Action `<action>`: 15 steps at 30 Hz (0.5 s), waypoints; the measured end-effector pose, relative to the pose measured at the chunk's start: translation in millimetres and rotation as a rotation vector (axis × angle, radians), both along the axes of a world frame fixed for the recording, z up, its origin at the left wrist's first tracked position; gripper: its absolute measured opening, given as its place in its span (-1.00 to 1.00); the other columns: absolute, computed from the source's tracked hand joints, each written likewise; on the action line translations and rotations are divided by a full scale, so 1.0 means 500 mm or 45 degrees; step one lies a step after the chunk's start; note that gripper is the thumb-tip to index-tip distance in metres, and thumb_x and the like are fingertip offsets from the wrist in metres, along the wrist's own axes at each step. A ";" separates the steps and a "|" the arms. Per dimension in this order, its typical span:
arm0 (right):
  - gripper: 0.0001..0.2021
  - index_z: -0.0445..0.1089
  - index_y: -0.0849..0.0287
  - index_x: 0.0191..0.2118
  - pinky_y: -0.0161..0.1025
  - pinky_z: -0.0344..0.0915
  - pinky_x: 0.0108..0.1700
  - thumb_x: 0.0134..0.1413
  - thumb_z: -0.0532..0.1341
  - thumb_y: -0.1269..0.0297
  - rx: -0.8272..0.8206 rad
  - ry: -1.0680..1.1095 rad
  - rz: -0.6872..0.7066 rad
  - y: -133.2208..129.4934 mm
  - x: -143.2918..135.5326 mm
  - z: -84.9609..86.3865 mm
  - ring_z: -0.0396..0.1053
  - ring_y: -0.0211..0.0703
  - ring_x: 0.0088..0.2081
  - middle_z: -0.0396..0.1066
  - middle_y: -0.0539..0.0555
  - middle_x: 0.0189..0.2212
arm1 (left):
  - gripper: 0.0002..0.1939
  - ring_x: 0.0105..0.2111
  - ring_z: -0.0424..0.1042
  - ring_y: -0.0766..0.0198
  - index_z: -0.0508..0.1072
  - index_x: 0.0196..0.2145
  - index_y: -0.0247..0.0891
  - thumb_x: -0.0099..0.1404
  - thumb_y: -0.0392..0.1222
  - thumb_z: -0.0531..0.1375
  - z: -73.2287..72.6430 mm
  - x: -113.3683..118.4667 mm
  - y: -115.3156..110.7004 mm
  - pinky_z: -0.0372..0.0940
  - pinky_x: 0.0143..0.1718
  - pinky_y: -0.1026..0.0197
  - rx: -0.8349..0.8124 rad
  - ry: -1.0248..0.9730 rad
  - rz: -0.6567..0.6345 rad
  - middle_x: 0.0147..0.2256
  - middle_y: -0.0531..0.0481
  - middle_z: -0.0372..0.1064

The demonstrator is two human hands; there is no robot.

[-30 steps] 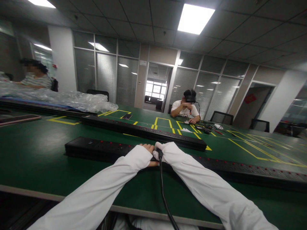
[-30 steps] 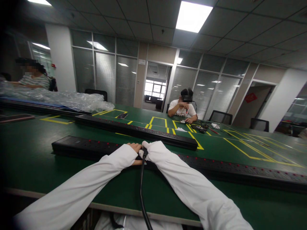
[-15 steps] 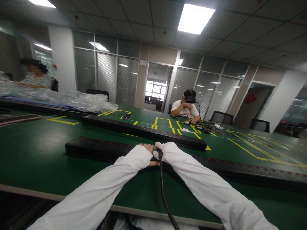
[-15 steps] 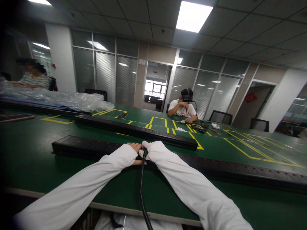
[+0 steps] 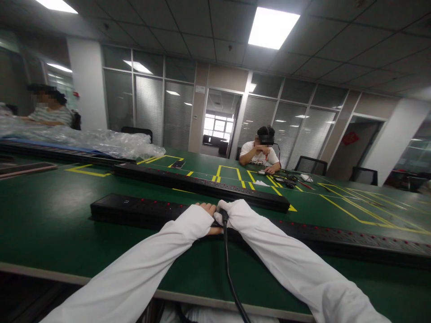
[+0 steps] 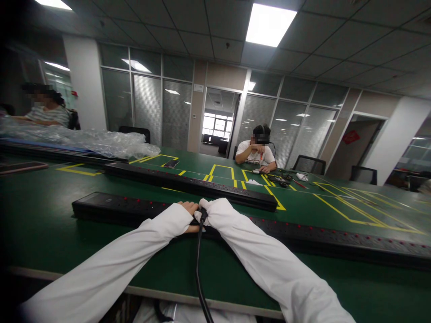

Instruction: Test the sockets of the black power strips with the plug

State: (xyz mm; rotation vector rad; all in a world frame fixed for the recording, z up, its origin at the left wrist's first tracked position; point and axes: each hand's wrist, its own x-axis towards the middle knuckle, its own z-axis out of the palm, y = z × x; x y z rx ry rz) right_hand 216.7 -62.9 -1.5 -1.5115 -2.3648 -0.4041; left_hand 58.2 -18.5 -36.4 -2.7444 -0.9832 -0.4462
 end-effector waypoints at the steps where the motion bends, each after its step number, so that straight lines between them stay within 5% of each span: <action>1: -0.77 0.32 0.16 -0.32 -0.44 0.02 -0.55 -0.02 0.10 0.11 -0.023 0.009 0.014 -0.001 -0.001 0.002 0.17 -0.43 -0.61 0.31 -0.09 -0.60 | -0.36 -0.25 0.33 0.02 0.27 -0.19 -0.28 -0.01 0.33 0.00 0.001 -0.001 -0.001 0.15 -0.23 0.07 0.003 -0.002 -0.003 -0.29 -0.14 0.34; 15: -0.77 0.27 0.12 -0.31 -0.42 -0.01 -0.52 -0.05 0.07 0.10 -0.168 0.109 0.008 -0.002 -0.002 0.005 0.21 -0.38 -0.59 0.33 -0.07 -0.59 | -0.37 -0.24 0.32 0.03 0.27 -0.22 -0.26 -0.03 0.34 0.01 0.000 0.002 0.000 0.14 -0.22 0.07 -0.030 0.002 0.028 -0.28 -0.14 0.33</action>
